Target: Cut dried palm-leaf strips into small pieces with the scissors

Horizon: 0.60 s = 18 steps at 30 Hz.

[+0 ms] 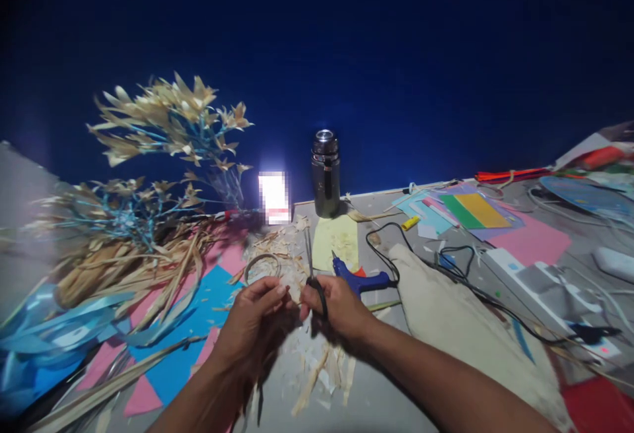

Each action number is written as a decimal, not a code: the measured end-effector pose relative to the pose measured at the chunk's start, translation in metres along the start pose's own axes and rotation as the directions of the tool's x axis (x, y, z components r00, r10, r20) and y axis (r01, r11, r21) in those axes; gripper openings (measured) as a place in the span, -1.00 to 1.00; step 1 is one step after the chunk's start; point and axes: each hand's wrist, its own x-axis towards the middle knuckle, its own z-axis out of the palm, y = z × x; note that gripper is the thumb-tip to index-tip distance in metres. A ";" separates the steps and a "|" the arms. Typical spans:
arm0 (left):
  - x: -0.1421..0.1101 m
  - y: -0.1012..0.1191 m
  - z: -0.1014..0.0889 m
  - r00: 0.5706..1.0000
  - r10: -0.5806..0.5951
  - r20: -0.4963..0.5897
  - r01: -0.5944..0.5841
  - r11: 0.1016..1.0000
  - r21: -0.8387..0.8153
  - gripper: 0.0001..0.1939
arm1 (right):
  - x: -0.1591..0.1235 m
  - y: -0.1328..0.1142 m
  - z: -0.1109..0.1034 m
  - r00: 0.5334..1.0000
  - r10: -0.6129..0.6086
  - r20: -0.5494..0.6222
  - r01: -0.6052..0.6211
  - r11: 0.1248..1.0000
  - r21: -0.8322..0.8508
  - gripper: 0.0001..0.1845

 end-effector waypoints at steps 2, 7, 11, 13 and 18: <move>0.002 -0.004 0.002 0.999 0.016 -0.028 -0.018 0.998 -0.067 -0.72 | 0.000 0.011 0.006 0.998 0.034 0.059 -0.036 0.999 0.025 -0.43; 0.003 -0.010 0.004 0.993 0.068 -0.094 -0.075 0.994 -0.079 -0.67 | 0.001 0.036 0.014 0.992 0.025 0.128 -0.025 1.000 -0.001 -0.45; 0.003 -0.006 0.007 0.982 0.077 -0.174 -0.091 0.993 -0.073 -0.64 | -0.001 0.043 0.014 0.992 0.043 0.116 -0.037 0.998 -0.051 -0.48; 0.004 -0.004 0.008 0.978 0.073 -0.197 -0.088 0.993 -0.073 -0.62 | -0.003 0.042 0.015 0.991 0.055 0.118 -0.048 0.997 -0.068 -0.49; 0.002 -0.005 0.008 0.980 0.057 -0.193 -0.069 0.996 -0.056 -0.60 | -0.005 0.037 0.018 0.993 0.047 0.107 -0.037 0.995 -0.088 -0.45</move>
